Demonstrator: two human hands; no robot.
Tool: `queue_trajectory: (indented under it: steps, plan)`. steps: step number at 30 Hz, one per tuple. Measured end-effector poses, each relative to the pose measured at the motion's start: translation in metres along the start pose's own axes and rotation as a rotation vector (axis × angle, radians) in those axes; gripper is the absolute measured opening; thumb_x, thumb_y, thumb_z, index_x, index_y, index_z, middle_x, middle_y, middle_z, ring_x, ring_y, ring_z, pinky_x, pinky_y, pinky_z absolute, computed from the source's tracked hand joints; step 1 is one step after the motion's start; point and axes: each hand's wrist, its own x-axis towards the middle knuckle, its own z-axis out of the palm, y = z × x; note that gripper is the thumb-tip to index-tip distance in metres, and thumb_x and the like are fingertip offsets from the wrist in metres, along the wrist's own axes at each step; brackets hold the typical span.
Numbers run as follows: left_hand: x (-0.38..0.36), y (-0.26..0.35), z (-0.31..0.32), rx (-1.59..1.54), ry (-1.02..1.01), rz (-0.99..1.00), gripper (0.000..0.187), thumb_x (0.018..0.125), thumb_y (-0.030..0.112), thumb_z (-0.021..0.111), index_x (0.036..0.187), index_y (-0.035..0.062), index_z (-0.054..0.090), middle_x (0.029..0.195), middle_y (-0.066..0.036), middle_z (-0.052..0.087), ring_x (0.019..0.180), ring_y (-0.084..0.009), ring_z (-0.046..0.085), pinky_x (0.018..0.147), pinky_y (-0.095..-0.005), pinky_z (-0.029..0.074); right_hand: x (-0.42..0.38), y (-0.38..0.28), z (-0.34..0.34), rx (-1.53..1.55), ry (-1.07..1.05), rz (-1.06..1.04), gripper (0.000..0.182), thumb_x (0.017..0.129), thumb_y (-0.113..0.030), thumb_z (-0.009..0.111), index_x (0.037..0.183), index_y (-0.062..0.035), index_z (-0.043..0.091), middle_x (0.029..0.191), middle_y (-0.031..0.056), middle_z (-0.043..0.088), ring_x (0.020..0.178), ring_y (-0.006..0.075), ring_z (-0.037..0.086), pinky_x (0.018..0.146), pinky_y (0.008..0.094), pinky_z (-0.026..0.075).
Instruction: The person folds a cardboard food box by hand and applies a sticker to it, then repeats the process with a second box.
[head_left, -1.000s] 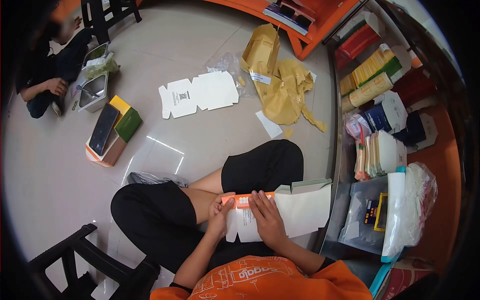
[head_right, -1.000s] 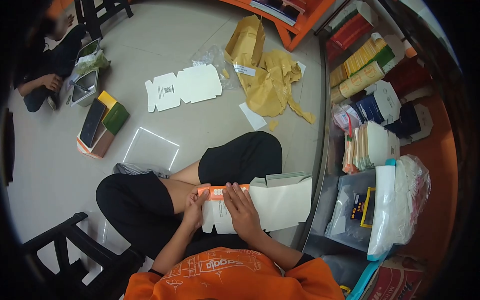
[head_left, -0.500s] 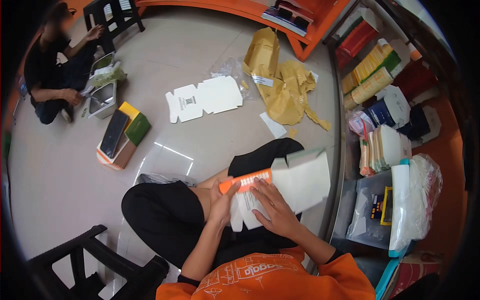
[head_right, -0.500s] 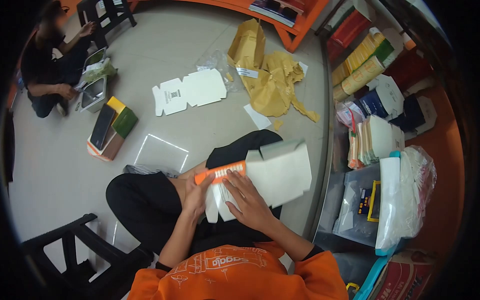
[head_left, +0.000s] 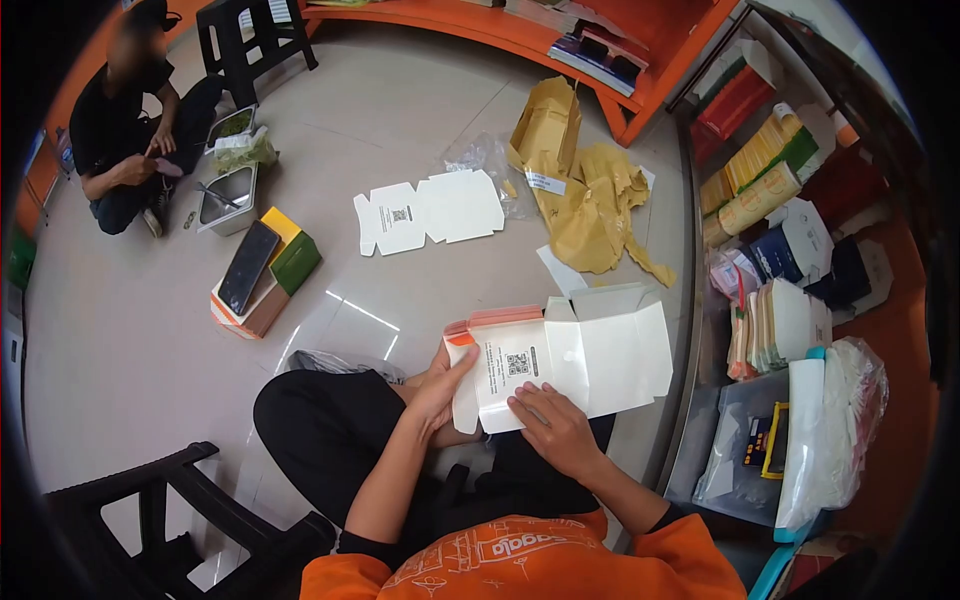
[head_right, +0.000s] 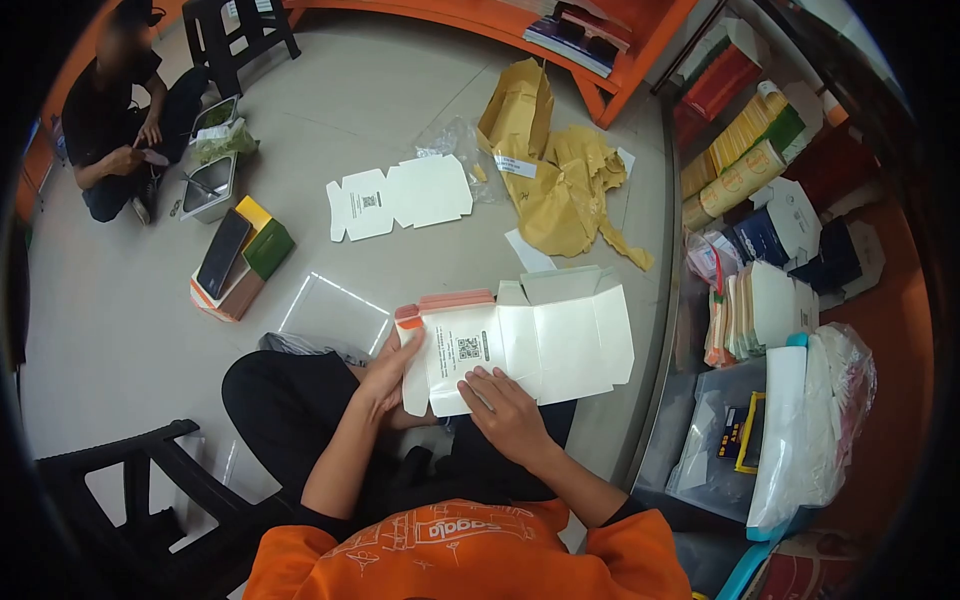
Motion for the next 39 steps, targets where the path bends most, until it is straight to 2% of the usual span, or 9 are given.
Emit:
queue_trajectory:
  steps: [3,6,13,20,28,32,34,36,39]
  plan:
    - [0.004,-0.019,-0.011,0.233,0.068,0.034,0.045,0.094,0.015,0.059,0.135,0.0088,0.04,0.118,-0.01,0.058,0.105,-0.018,0.06,0.082,-0.0309,0.053,0.002,0.003,0.002,0.032,0.0,-0.008,0.034,0.072,-0.005,0.07,0.105,-0.0011,0.064,0.114,0.0133,0.061,0.108,0.0283,0.062,0.091,0.0403,0.053]
    - [0.01,-0.025,-0.017,0.183,0.099,0.036,0.044,0.093,0.011,0.059,0.133,0.0078,0.041,0.117,-0.01,0.058,0.104,-0.0198,0.061,0.083,-0.0347,0.054,0.002,0.008,0.0,0.019,-0.03,-0.041,0.033,0.074,-0.003,0.07,0.106,-0.0001,0.063,0.115,0.0126,0.062,0.108,0.0297,0.062,0.092,0.0415,0.052]
    - [0.011,-0.036,-0.016,-0.254,0.134,-0.34,0.037,0.095,0.016,0.051,0.129,0.0021,0.045,0.113,-0.016,0.06,0.099,-0.0266,0.063,0.081,-0.0374,0.055,0.002,-0.003,0.018,-0.125,0.148,-0.075,0.024,0.081,-0.003,0.059,0.104,0.0056,0.062,0.117,0.0176,0.061,0.116,0.0338,0.055,0.094,0.047,0.045]
    - [0.008,-0.027,-0.01,0.043,0.122,-0.126,0.04,0.095,0.019,0.055,0.129,-0.0002,0.045,0.114,-0.014,0.06,0.1,-0.0226,0.062,0.083,-0.0339,0.053,-0.005,-0.006,0.017,-0.112,0.06,-0.039,0.025,0.08,-0.006,0.061,0.103,0.004,0.064,0.114,0.0161,0.061,0.114,0.0332,0.056,0.091,0.0448,0.046]
    - [0.006,-0.034,-0.012,0.349,0.027,0.039,0.039,0.097,0.02,0.054,0.13,0.002,0.044,0.117,-0.011,0.058,0.106,-0.0156,0.057,0.088,-0.0287,0.048,0.027,0.006,-0.022,0.139,-0.274,0.23,0.017,0.075,-0.019,0.074,0.087,-0.0087,0.068,0.095,0.0068,0.063,0.081,0.0237,0.067,0.064,0.0337,0.052]
    - [0.013,-0.038,-0.028,0.334,0.004,0.079,0.037,0.098,0.018,0.052,0.13,0.0059,0.04,0.112,-0.012,0.059,0.092,-0.0193,0.063,0.07,-0.0325,0.056,0.049,0.005,-0.034,0.054,-0.131,0.31,0.03,0.066,-0.03,0.082,0.081,-0.01,0.065,0.099,0.0022,0.058,0.077,0.0221,0.064,0.064,0.0342,0.052]
    - [0.002,-0.022,-0.019,0.276,-0.048,-0.057,0.036,0.098,0.018,0.052,0.129,0.0085,0.037,0.108,-0.012,0.059,0.082,-0.0212,0.066,0.057,-0.0349,0.059,0.054,0.014,-0.042,0.109,-0.065,0.348,0.04,0.057,-0.034,0.087,0.08,-0.0118,0.063,0.108,0.0057,0.049,0.107,0.0284,0.051,0.086,0.0388,0.047]
    - [0.006,-0.036,-0.018,0.233,-0.042,0.0,0.036,0.098,0.017,0.051,0.129,0.011,0.034,0.106,-0.012,0.059,0.074,-0.0219,0.066,0.047,-0.0359,0.058,0.057,0.027,-0.046,0.241,-0.059,0.457,0.042,0.054,-0.035,0.089,0.078,-0.0128,0.062,0.114,0.0076,0.047,0.122,0.0352,0.041,0.099,0.0438,0.039]
    - [0.008,-0.038,-0.019,0.262,-0.035,0.024,0.034,0.098,0.017,0.051,0.127,0.0127,0.033,0.104,-0.011,0.058,0.07,-0.0214,0.066,0.045,-0.0356,0.058,0.046,0.048,-0.028,0.189,-0.2,0.327,0.045,0.053,-0.036,0.09,0.08,-0.0133,0.061,0.119,0.0087,0.046,0.132,0.0389,0.032,0.104,0.0488,0.033]
